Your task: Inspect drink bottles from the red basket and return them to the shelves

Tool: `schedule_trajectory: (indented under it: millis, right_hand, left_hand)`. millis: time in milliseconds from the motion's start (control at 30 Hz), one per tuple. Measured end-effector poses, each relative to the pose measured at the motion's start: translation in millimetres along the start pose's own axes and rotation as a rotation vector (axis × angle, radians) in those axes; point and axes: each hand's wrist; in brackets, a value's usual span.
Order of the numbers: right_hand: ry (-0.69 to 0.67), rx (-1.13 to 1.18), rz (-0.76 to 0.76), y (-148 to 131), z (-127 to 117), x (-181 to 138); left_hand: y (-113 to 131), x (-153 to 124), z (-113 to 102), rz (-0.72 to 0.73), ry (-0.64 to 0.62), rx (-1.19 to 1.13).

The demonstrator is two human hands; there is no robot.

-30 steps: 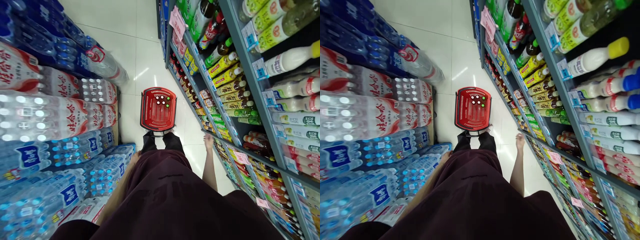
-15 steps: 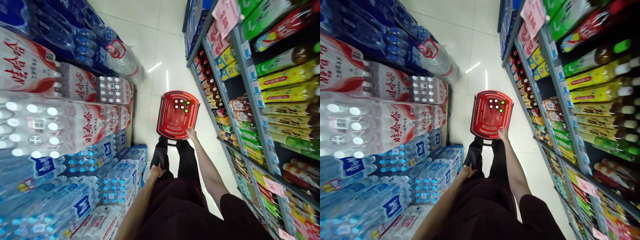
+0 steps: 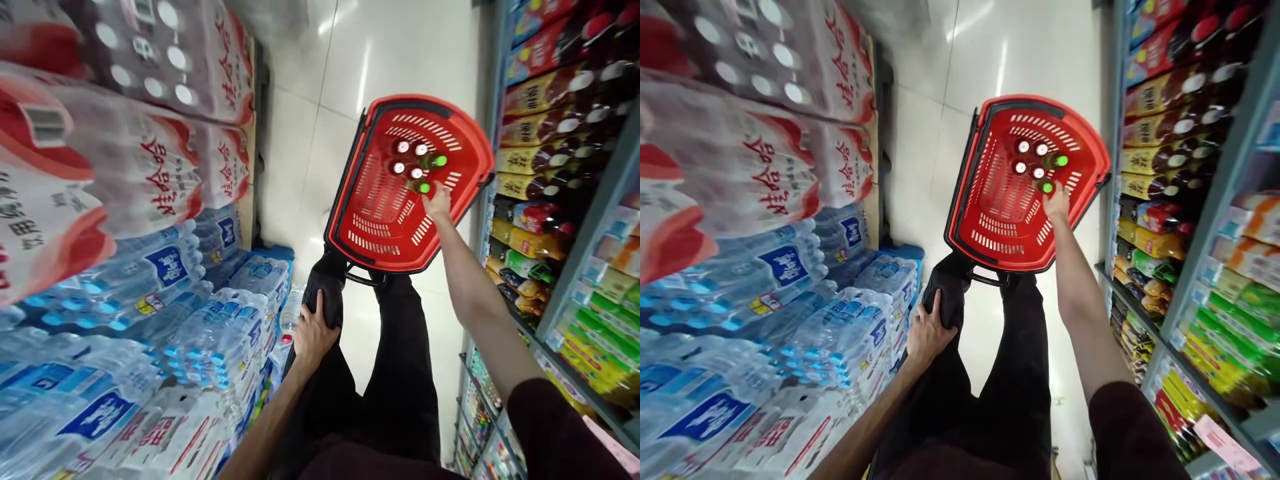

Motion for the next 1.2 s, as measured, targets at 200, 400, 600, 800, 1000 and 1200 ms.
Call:
schedule_trajectory:
  millis: [200,400,600,800,1000,1200]
  right_hand:
    - [0.080,-0.005,-0.010,3.4,72.5,41.8]
    - [0.114,0.000,0.010,7.1,102.1,14.8]
    - [0.194,0.063,0.142,5.8,111.1,-86.1]
    - [0.267,0.223,0.219,-26.9,106.3,-208.0]
    - [0.426,0.450,0.174,-46.8,125.6,-317.1]
    - [0.671,0.643,0.083,-55.5,120.1,-402.6]
  left_hand:
    - [-11.0,18.4,8.4,0.050,-0.034,-0.012]
    - [-9.0,31.7,4.8,0.171,-0.102,0.270]
    - [-85.1,52.8,-11.1,0.191,-0.068,0.203]
    - [-125.3,42.9,-6.6,0.212,-0.074,0.298]
    - [-147.3,29.4,17.5,0.306,0.046,0.370]
    - [-139.3,14.0,53.7,0.495,0.224,0.553]
Point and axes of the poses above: each hand's wrist, its own x-axis towards the middle knuckle, its own z-axis out of the palm, y = z × x, and after that the axes turned 2 degrees about -x, right-handed
